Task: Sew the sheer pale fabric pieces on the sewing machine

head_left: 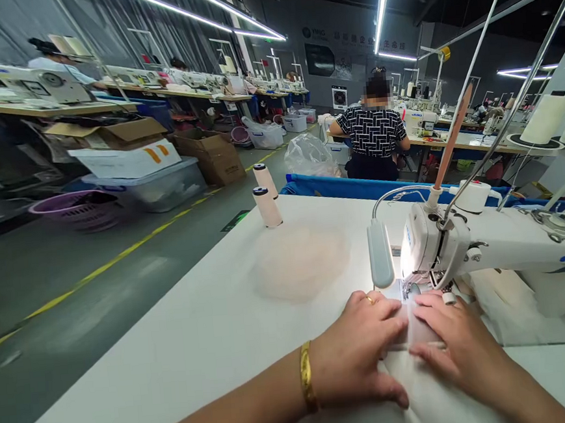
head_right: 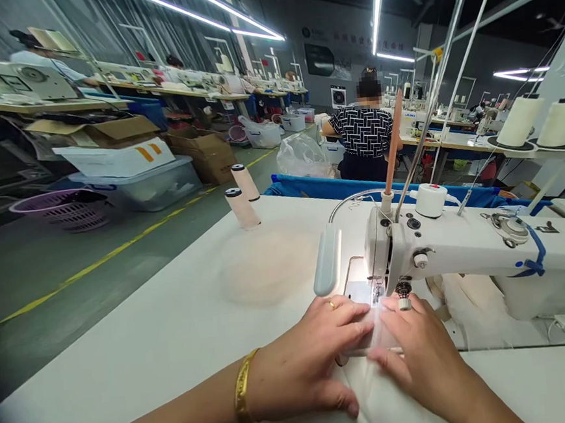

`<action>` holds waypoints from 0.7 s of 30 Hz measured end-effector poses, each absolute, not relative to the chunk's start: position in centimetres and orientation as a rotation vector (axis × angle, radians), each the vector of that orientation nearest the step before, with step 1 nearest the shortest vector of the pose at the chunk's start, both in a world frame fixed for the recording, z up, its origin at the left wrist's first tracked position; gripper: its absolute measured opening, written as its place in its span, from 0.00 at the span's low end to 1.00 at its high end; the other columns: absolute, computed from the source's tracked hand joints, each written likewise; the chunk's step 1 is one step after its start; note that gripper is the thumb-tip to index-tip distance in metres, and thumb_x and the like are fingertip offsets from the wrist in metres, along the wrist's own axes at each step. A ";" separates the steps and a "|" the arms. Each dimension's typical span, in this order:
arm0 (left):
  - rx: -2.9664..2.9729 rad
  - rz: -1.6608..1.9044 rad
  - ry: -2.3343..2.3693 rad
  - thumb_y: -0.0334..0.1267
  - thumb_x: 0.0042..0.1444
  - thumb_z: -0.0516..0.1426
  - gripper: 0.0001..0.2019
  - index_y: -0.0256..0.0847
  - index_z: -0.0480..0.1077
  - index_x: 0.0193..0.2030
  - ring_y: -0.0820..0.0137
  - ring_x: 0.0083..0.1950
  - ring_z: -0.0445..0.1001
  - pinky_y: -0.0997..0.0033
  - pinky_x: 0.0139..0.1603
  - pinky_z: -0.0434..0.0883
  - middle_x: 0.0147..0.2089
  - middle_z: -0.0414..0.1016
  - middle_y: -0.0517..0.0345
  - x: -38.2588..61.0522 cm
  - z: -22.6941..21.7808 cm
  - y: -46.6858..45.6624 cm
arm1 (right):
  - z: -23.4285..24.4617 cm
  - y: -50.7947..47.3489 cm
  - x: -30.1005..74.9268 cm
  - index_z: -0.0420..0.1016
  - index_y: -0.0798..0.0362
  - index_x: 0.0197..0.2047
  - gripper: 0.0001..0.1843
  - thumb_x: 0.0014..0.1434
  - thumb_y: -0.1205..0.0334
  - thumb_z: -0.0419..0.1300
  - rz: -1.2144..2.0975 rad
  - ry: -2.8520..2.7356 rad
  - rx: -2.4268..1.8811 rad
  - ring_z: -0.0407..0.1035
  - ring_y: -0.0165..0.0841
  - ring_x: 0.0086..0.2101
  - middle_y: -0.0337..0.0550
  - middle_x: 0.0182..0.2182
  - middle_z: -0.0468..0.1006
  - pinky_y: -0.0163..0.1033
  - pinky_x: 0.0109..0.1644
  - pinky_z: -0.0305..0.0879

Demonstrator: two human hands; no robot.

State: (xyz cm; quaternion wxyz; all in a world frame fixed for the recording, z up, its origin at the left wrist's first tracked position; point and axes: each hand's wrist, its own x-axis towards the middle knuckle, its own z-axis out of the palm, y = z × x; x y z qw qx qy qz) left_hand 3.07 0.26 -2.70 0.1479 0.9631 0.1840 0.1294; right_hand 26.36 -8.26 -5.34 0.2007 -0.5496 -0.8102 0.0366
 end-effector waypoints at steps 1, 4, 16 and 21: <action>2.778 0.351 0.499 0.56 0.48 0.73 0.28 0.44 0.73 0.48 0.54 0.52 0.73 0.55 0.55 0.66 0.53 0.76 0.52 2.8 -2.7 0.3 | -4.8 -8.7 26.4 0.74 0.46 0.58 0.25 0.62 0.47 0.71 0.200 -2.305 -1.506 0.68 0.52 0.58 0.48 0.62 0.74 0.54 0.59 0.71; 2.769 0.425 0.498 0.37 0.57 0.67 0.10 0.43 0.71 0.42 0.58 0.51 0.72 0.58 0.54 0.65 0.51 0.76 0.54 3.0 -3.7 0.3 | -3.8 -9.2 26.4 0.73 0.46 0.55 0.22 0.62 0.49 0.72 0.346 -2.370 -1.443 0.68 0.49 0.59 0.46 0.61 0.74 0.51 0.59 0.70; 2.546 0.787 0.706 0.25 0.51 0.50 0.08 0.42 0.61 0.35 0.66 0.36 0.65 0.66 0.39 0.65 0.35 0.68 0.58 7.1 -6.6 2.1 | -4.4 -7.5 26.0 0.77 0.47 0.45 0.16 0.77 0.52 0.50 0.314 -1.755 -1.398 0.76 0.36 0.34 0.39 0.35 0.81 0.38 0.38 0.71; 2.551 0.860 0.691 0.24 0.48 0.53 0.08 0.41 0.60 0.27 0.67 0.34 0.64 0.68 0.36 0.62 0.32 0.65 0.58 7.2 -6.7 2.2 | -5.1 -7.6 25.5 0.74 0.49 0.38 0.21 0.76 0.47 0.50 0.270 -1.607 -1.419 0.76 0.36 0.32 0.40 0.32 0.80 0.37 0.35 0.70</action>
